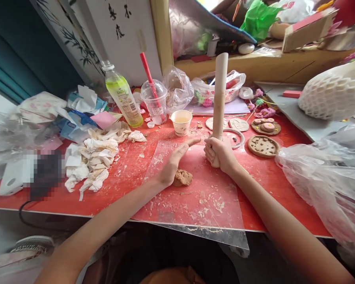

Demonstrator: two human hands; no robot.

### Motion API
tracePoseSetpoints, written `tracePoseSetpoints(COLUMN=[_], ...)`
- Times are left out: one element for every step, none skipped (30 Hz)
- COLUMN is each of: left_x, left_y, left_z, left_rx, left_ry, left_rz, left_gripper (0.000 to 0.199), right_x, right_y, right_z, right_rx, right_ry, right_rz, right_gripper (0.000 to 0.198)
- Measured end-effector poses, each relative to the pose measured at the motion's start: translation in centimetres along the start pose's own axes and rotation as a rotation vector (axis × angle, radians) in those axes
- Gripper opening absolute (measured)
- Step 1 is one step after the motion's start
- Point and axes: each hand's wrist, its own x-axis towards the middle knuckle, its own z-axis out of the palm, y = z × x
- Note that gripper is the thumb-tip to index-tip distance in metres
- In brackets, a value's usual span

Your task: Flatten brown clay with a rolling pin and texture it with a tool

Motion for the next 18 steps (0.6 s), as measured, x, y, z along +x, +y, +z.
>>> tracePoseSetpoints(left_x=[0.0,0.0,0.0,-0.2,-0.5,-0.8,-1.2,-1.6,-1.9,-2.1,-2.2,-2.3,-2.2,-2.1,-1.9,-1.8,-1.6,-1.4], left_y=[-0.3,-0.3,-0.1,0.2,0.5,0.9,1.2,1.4,1.5,1.5,1.4,1.2,1.0,0.7,0.5,0.3,0.1,0.1], left_z=[0.2,0.3,0.1,-0.1,-0.4,-0.7,-0.8,-0.9,-0.8,-0.5,-0.2,0.3,0.7,1.1,1.5,1.8,2.0,2.1], left_rx=[-0.052,-0.106,-0.146,-0.157,-0.143,-0.104,-0.044,0.027,0.101,0.175,0.249,0.318,0.380,0.432,0.473,0.501,0.517,0.525], left_ry=[0.051,0.113,0.164,0.174,0.141,0.066,-0.043,-0.167,-0.271,-0.338,-0.370,-0.374,-0.360,-0.341,-0.323,-0.306,-0.286,-0.265], left_rz=[0.006,0.025,0.040,0.034,0.008,-0.042,-0.112,-0.194,-0.267,-0.320,-0.349,-0.356,-0.344,-0.327,-0.311,-0.298,-0.289,-0.286], left_gripper=[0.037,0.035,0.035,0.037,0.041,0.047,0.053,0.058,0.062,0.064,0.065,0.066,0.067,0.068,0.068,0.067,0.066,0.065], right_x=[0.0,0.0,0.0,0.0,0.1,0.1,0.1,0.1,0.1,0.1,0.0,0.0,0.0,0.0,0.0,0.0,0.0,0.0], right_y=[0.0,0.0,0.0,0.0,0.0,0.0,0.0,-0.1,-0.1,-0.1,-0.1,-0.1,-0.1,-0.1,-0.1,-0.1,-0.1,-0.1], right_z=[0.0,0.0,0.0,0.0,0.0,0.0,0.0,0.1,0.1,0.1,0.1,0.1,0.2,0.2,0.2,0.1,0.1,0.1], right_rx=[0.004,0.007,0.009,0.007,0.005,0.004,0.004,0.004,0.006,0.008,0.009,0.008,0.005,0.002,-0.001,-0.002,-0.003,-0.001], right_ry=[0.000,0.003,0.005,0.004,0.005,0.005,0.003,0.000,-0.002,-0.002,-0.002,-0.003,-0.004,-0.006,-0.009,-0.012,-0.016,-0.019], right_rz=[-0.005,-0.007,-0.009,-0.009,-0.009,-0.008,-0.007,-0.006,-0.007,-0.009,-0.010,-0.012,-0.014,-0.014,-0.013,-0.013,-0.012,-0.013], right_gripper=[0.030,0.030,0.030,0.031,0.032,0.032,0.031,0.030,0.029,0.028,0.027,0.027,0.027,0.028,0.029,0.030,0.031,0.032])
